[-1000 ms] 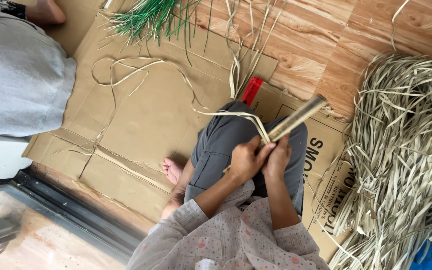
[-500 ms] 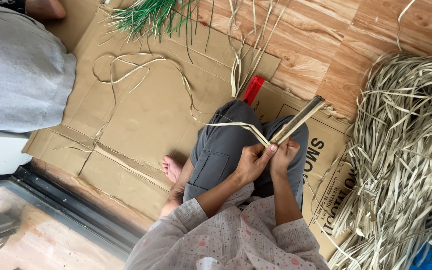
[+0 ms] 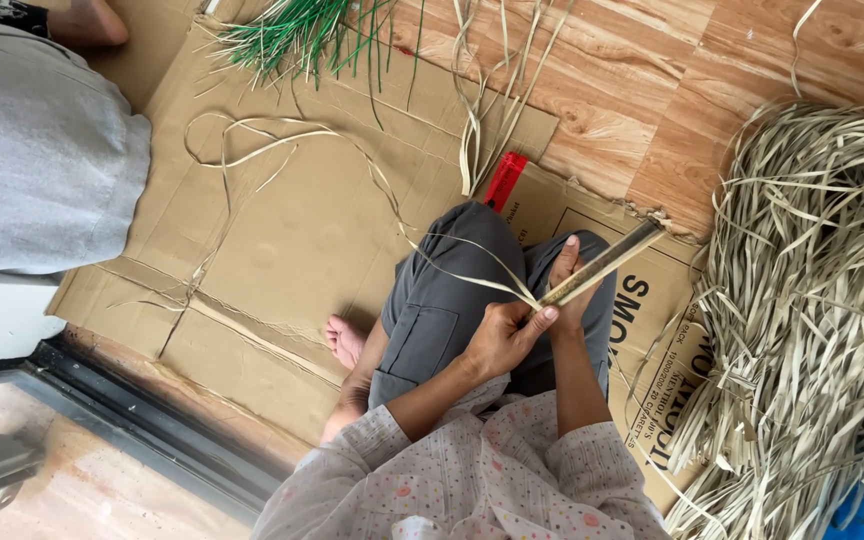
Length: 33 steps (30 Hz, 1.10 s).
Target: Weaving natural fiber strips around a wooden stick to create a textured handle or craft piece, including compacting the weave with a tool.
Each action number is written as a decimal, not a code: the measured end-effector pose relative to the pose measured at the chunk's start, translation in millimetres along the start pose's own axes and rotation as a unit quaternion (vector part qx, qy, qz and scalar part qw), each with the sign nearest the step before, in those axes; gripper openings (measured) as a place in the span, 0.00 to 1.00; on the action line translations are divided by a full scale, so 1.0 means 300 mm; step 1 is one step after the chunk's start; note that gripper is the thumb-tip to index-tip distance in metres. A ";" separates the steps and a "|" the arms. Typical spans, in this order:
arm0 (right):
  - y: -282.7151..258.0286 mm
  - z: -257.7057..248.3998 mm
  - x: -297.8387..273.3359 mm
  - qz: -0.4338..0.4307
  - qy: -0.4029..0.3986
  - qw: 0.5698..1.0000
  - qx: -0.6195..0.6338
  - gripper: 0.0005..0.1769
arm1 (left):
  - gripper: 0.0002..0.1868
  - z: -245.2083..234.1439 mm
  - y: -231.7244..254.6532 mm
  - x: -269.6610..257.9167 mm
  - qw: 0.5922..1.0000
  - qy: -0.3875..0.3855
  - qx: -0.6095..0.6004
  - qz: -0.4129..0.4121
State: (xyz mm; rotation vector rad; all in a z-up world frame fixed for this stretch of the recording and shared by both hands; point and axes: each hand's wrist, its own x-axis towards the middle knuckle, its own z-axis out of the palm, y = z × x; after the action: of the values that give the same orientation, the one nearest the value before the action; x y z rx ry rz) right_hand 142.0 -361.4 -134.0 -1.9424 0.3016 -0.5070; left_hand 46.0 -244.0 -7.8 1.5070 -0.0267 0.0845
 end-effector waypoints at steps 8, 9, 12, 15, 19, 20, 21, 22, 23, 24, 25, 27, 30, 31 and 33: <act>0.049 0.001 0.043 -0.097 -0.039 0.995 -0.008 0.37 | 0.29 0.010 -0.029 -0.036 1.000 -0.017 -0.007 0.000; 0.045 0.009 0.047 -0.090 -0.026 0.996 0.000 0.36 | 0.29 0.005 -0.021 -0.036 1.000 -0.019 -0.004 -0.001; 0.095 0.046 0.084 -0.084 0.026 0.994 0.072 0.34 | 0.28 -0.015 0.054 -0.020 1.000 -0.015 0.004 0.009; 0.007 -0.006 0.109 -0.017 0.024 0.990 0.140 0.36 | 0.24 -0.032 0.041 0.008 0.999 0.010 0.035 0.017; -0.108 -0.031 0.057 0.053 -0.026 0.992 0.107 0.39 | 0.26 -0.036 -0.079 0.045 0.996 0.044 0.083 0.007; -0.157 -0.034 0.035 0.050 -0.029 0.993 0.106 0.39 | 0.26 -0.019 -0.069 0.045 0.996 0.048 0.081 0.007; -0.204 -0.041 0.009 0.038 -0.037 0.992 0.114 0.38 | 0.24 -0.002 -0.059 0.043 0.996 0.054 0.077 -0.006; -0.250 -0.048 -0.016 0.027 -0.045 0.991 0.122 0.37 | 0.24 0.018 -0.050 0.042 0.995 0.060 0.073 -0.019; -0.275 -0.052 -0.022 0.028 -0.045 0.991 0.121 0.37 | 0.24 0.020 -0.068 0.043 0.995 0.060 0.073 -0.021; -0.300 -0.056 -0.027 0.040 -0.044 0.991 0.122 0.37 | 0.22 0.022 -0.085 0.044 0.995 0.065 0.071 -0.028; -0.326 -0.054 -0.029 0.052 -0.042 0.990 0.125 0.36 | 0.21 0.020 -0.103 0.052 0.995 0.069 0.070 -0.034; -0.164 -0.045 -0.033 0.027 -0.046 0.989 0.141 0.35 | 0.23 0.013 -0.101 0.049 0.996 0.061 0.050 -0.047; -0.050 -0.046 -0.043 -0.007 -0.056 0.984 0.168 0.33 | 0.25 0.014 -0.116 0.051 0.997 0.049 0.026 -0.062; -0.032 -0.050 -0.051 -0.016 -0.064 0.981 0.180 0.32 | 0.26 0.016 -0.124 0.048 0.997 0.047 0.023 -0.064; 0.368 -0.059 -0.083 -0.131 -0.067 0.983 0.108 0.16 | 0.24 0.012 -0.107 0.056 0.996 0.047 0.024 -0.073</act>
State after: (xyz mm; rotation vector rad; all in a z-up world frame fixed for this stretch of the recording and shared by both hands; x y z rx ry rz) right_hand 113.7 -410.2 -233.6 -1.8009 -0.0948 -0.5523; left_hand 65.2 -249.1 -38.3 1.5474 0.1626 0.0382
